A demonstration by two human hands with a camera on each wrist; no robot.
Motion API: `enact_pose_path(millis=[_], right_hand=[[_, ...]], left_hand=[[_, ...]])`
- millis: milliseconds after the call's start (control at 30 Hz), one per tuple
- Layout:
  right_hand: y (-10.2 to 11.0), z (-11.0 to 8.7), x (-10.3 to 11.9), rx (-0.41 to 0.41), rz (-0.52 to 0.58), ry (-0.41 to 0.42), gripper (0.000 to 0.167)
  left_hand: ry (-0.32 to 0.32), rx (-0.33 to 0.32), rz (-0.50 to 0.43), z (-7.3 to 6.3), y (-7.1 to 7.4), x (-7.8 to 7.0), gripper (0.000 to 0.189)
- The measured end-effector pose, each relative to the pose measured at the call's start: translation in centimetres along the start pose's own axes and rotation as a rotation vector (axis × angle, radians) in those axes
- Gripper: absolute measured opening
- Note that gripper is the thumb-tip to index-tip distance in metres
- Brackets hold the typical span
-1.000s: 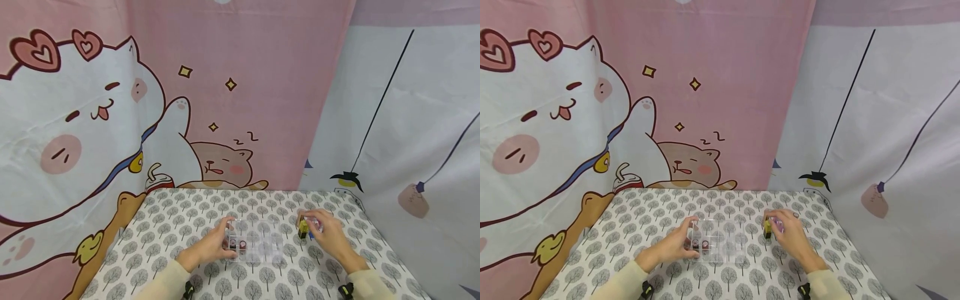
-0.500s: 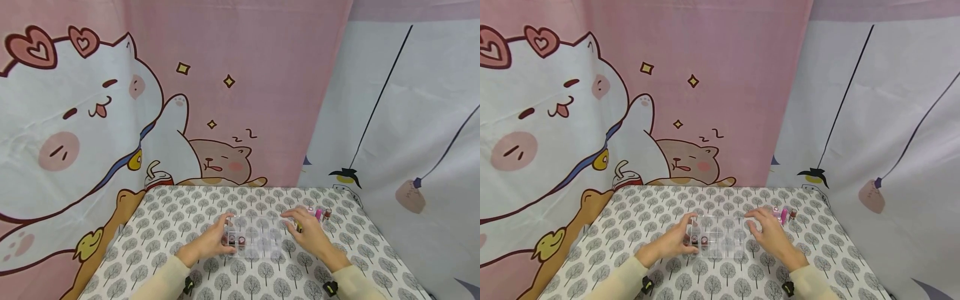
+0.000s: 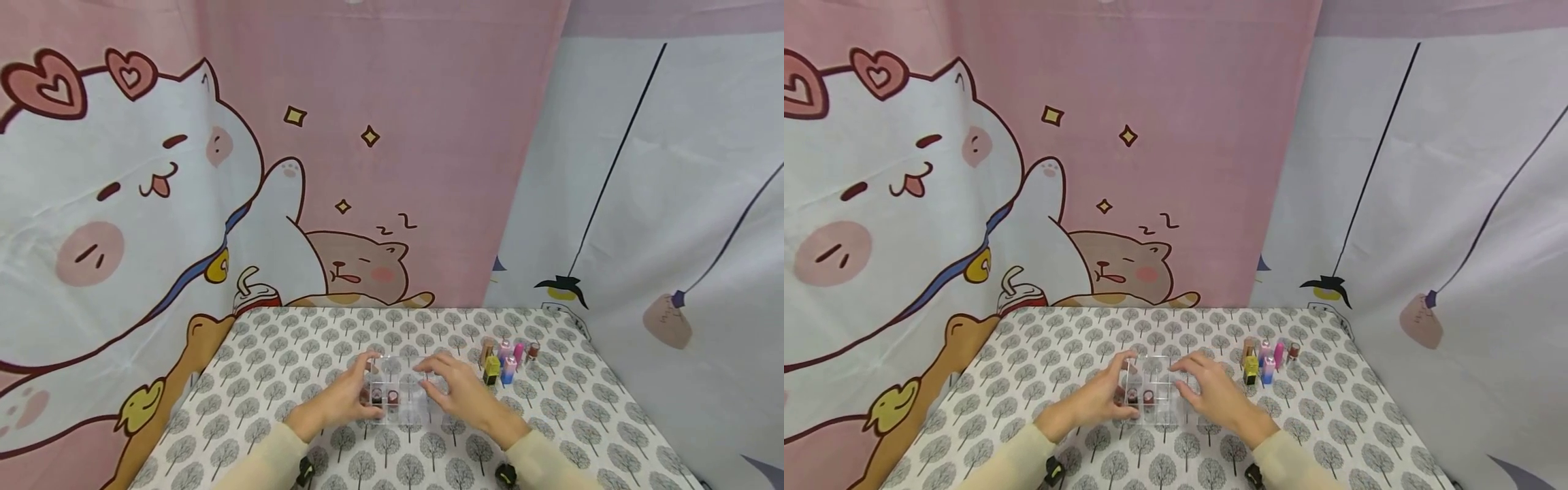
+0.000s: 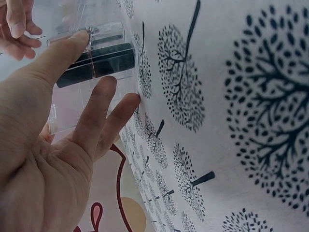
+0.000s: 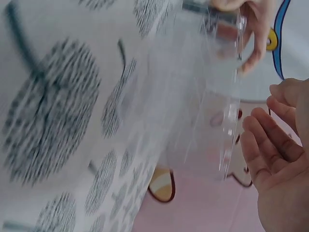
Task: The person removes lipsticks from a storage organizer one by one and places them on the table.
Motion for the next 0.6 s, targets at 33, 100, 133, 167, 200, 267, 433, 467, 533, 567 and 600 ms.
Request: enact_pose_path(millis=[33, 100, 133, 167, 200, 267, 433, 467, 533, 567, 600], right_hand=[[-0.6, 0.2, 0.3, 0.021, 0.014, 0.002, 0.03], [-1.8, 0.7, 0.9, 0.065, 0.046, 0.005, 0.03], [-2.4, 0.9, 1.1, 0.088, 0.066, 0.003, 0.031], [-2.9, 1.1, 1.2, 0.112, 0.079, -0.005, 0.031], [-3.5, 1.3, 1.3, 0.137, 0.09, -0.017, 0.031], [-4.6, 1.5, 1.3, 0.188, 0.113, -0.045, 0.031], [-6.3, 1.8, 1.1, 0.237, 0.154, -0.086, 0.031], [-6.5, 1.8, 1.1, 0.235, 0.158, -0.086, 0.03], [-6.8, 1.9, 1.1, 0.233, 0.167, -0.089, 0.028], [-7.0, 2.0, 1.2, 0.235, 0.168, -0.089, 0.027], [-7.2, 2.0, 1.2, 0.241, 0.172, -0.095, 0.026]], left_hand=[[-0.003, -0.001, -0.002, 0.0, 0.1, -0.1, 0.119], [-0.01, 0.003, -0.008, 0.0, 0.0, -0.1, 0.118], [-0.014, 0.005, -0.011, 0.0, 0.0, -0.1, 0.118], [-0.016, 0.005, -0.012, 0.0, 0.0, -0.1, 0.118], [-0.016, 0.006, -0.011, 0.0, 0.0, 0.0, 0.118], [-0.017, 0.009, -0.007, 0.0, -0.1, 0.1, 0.118], [-0.029, 0.015, 0.002, 0.1, -0.2, 0.0, 0.116], [-0.031, 0.017, 0.0, 0.2, -0.2, 0.0, 0.115], [-0.034, 0.017, -0.001, 0.2, -0.1, 0.0, 0.115], [-0.034, 0.017, 0.002, 0.2, 0.0, -0.1, 0.115], [-0.034, 0.017, 0.003, 0.2, 0.1, 0.0, 0.115]])
Point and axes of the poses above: each hand's wrist, its own z-axis towards the middle knuckle, its own y-axis out of the back of the hand, x = y × z, the point moved 10 cm from there along z, towards the middle knuckle, and after that the axes turned 1 degree about -x, right-handed, at the moved point
